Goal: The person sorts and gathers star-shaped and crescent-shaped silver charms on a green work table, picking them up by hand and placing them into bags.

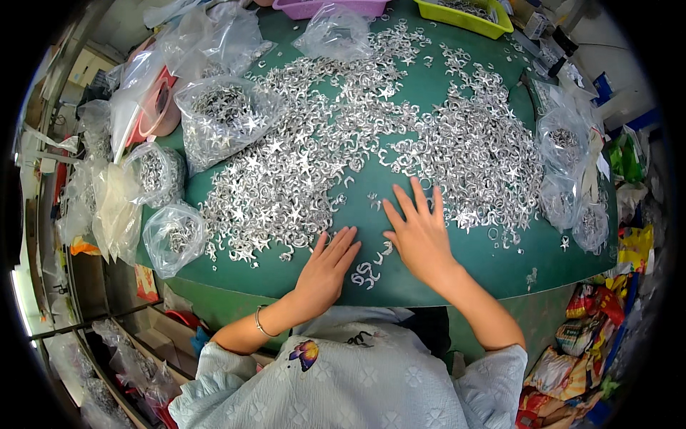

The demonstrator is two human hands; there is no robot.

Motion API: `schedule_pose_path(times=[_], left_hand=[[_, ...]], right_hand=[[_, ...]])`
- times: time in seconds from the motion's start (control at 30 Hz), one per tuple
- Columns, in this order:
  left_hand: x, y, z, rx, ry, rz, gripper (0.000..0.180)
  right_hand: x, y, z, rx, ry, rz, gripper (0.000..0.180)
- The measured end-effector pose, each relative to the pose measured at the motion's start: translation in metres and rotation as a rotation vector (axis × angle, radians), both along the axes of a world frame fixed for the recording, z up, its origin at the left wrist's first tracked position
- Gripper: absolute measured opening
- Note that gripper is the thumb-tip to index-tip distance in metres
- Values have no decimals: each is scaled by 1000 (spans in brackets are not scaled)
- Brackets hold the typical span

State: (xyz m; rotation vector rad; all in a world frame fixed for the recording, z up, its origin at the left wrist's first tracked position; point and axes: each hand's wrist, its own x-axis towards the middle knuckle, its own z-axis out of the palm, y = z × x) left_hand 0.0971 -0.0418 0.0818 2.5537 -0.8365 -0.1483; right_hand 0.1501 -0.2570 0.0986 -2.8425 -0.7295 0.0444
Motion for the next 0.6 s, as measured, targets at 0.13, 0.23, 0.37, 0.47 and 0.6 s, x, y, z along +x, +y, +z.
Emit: schedule_pose_path(times=[0.13,0.23,0.37,0.47,0.6], left_hand=[[15,-5,-7,-97,-119,135,40],[27,-9,-3,-103,-138,159,38],[2,0,5,102,-135,62,38],[-12,-2,6,0,-42,65,42],[-23,2,8,-250,68,69,47]], right_hand=[[5,6,3,111,-43,-38,39],[15,9,-7,189,-72,14,38],[-15,3,4,137,50,71,45],[-17,-5,6,187,116,54,52],[-36,-6,14,132,284,183,54]])
